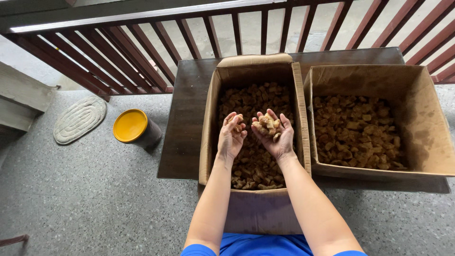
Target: The person sits on the floor in front of a low table with two cardboard boxes filled with dried fruit. They repeatedly scoop handfuls of the fruit from the left box, inspect the pieces in their hands, and transfer them to the right box.
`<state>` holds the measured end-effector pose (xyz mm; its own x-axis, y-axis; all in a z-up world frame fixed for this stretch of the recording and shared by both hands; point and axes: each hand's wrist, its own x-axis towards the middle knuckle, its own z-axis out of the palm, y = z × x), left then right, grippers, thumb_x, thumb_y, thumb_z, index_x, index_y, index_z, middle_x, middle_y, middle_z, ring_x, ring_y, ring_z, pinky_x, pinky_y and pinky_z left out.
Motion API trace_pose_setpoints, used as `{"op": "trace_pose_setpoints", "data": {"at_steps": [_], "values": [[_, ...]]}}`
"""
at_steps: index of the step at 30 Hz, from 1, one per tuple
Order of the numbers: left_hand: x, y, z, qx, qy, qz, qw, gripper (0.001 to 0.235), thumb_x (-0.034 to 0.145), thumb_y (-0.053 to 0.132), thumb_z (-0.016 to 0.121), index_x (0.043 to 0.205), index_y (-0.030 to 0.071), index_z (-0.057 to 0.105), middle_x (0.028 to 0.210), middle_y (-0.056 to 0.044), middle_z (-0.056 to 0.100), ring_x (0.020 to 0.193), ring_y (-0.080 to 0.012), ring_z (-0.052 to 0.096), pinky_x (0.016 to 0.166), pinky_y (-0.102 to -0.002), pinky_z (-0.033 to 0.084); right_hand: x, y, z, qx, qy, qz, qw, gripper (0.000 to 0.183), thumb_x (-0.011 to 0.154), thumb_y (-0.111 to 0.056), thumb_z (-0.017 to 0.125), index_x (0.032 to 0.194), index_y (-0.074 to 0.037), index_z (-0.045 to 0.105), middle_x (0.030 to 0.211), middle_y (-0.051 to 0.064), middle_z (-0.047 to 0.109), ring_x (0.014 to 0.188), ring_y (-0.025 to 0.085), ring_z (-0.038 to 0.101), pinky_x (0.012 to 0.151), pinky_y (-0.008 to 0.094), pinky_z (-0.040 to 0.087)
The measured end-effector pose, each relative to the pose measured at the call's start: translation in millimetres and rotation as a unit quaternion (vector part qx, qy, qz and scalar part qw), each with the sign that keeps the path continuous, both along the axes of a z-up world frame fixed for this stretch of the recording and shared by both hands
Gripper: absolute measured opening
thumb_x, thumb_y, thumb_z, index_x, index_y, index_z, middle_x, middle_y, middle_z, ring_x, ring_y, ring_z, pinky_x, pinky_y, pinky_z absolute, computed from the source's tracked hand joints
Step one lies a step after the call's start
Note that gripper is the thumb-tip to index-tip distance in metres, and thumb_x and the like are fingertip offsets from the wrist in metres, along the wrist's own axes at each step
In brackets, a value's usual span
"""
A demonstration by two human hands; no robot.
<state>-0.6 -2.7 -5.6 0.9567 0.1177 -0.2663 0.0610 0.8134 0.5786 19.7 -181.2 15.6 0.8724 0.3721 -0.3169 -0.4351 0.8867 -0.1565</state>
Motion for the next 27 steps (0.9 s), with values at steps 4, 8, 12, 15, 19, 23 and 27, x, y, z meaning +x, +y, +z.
{"op": "trace_pose_setpoints", "data": {"at_steps": [4, 8, 12, 15, 19, 23, 27], "values": [[-2.2, -4.5, 11.9, 0.014, 0.026, -0.023, 0.999, 0.034, 0.098, 0.018, 0.068, 0.130, 0.013, 0.059, 0.128, -0.006, 0.067, 0.099, -0.0201, 0.068, 0.077, -0.031, 0.060, 1.2, -2.8, -0.2, -0.009, 0.008, -0.043, 0.999, 0.040, 0.102, -0.039, 0.052, 0.126, -0.009, 0.063, 0.133, 0.019, 0.064, 0.124, 0.039, 0.061, 0.106, 0.057, 0.053], [-7.2, -8.7, 30.9, -0.066, 0.042, -0.017, 0.997, 0.043, 0.101, 0.031, 0.060, 0.134, 0.005, 0.055, 0.134, -0.015, 0.061, 0.112, -0.0309, 0.068, 0.089, -0.040, 0.063, 2.0, -3.7, -2.6, -0.028, 0.020, -0.052, 0.998, 0.040, 0.102, -0.038, 0.052, 0.127, -0.009, 0.063, 0.133, 0.019, 0.063, 0.124, 0.038, 0.061, 0.106, 0.056, 0.053], [-7.6, -7.9, 34.6, -0.097, 0.004, -0.039, 0.994, 0.038, 0.099, 0.024, 0.057, 0.130, 0.004, 0.054, 0.131, -0.018, 0.061, 0.119, -0.0365, 0.064, 0.099, -0.047, 0.060, 3.7, -3.2, -5.1, -0.028, 0.019, -0.052, 0.998, 0.040, 0.102, -0.038, 0.052, 0.128, -0.009, 0.062, 0.133, 0.018, 0.063, 0.124, 0.038, 0.061, 0.106, 0.056, 0.053], [-5.1, -6.9, 20.9, -0.057, -0.044, -0.049, 0.996, 0.033, 0.095, 0.004, 0.057, 0.128, 0.002, 0.055, 0.130, -0.018, 0.062, 0.127, -0.0338, 0.064, 0.105, -0.045, 0.058, 2.6, -2.8, -6.5, -0.045, 0.032, -0.052, 0.997, 0.039, 0.102, -0.038, 0.051, 0.126, -0.010, 0.062, 0.132, 0.017, 0.063, 0.124, 0.037, 0.061, 0.106, 0.056, 0.053], [-1.1, -9.2, 7.5, 0.026, -0.070, -0.030, 0.997, 0.026, 0.096, -0.005, 0.059, 0.121, 0.000, 0.055, 0.119, -0.016, 0.065, 0.126, -0.0330, 0.066, 0.099, -0.041, 0.061, 3.6, -2.6, -11.7, -0.067, 0.038, -0.035, 0.996, 0.038, 0.103, -0.040, 0.048, 0.124, -0.011, 0.063, 0.132, 0.017, 0.063, 0.123, 0.037, 0.061, 0.108, 0.057, 0.051], [1.1, -18.9, 11.0, 0.096, -0.095, -0.026, 0.991, 0.022, 0.098, -0.007, 0.059, 0.119, 0.000, 0.056, 0.116, -0.014, 0.069, 0.120, -0.0258, 0.071, 0.085, -0.035, 0.065, 5.3, -0.7, -18.3, -0.090, 0.020, 0.021, 0.996, 0.044, 0.103, -0.045, 0.042, 0.123, -0.013, 0.065, 0.131, 0.014, 0.065, 0.122, 0.033, 0.062, 0.109, 0.057, 0.049], [4.2, -41.0, 19.9, 0.149, -0.120, -0.107, 0.976, 0.022, 0.099, -0.003, 0.063, 0.120, 0.002, 0.062, 0.114, -0.013, 0.068, 0.085, -0.0223, 0.072, 0.071, -0.031, 0.064, 7.1, -0.1, -22.8, -0.136, -0.006, 0.048, 0.990, 0.046, 0.105, -0.047, 0.042, 0.125, -0.015, 0.067, 0.128, 0.009, 0.066, 0.118, 0.025, 0.063, 0.106, 0.047, 0.049]]}}
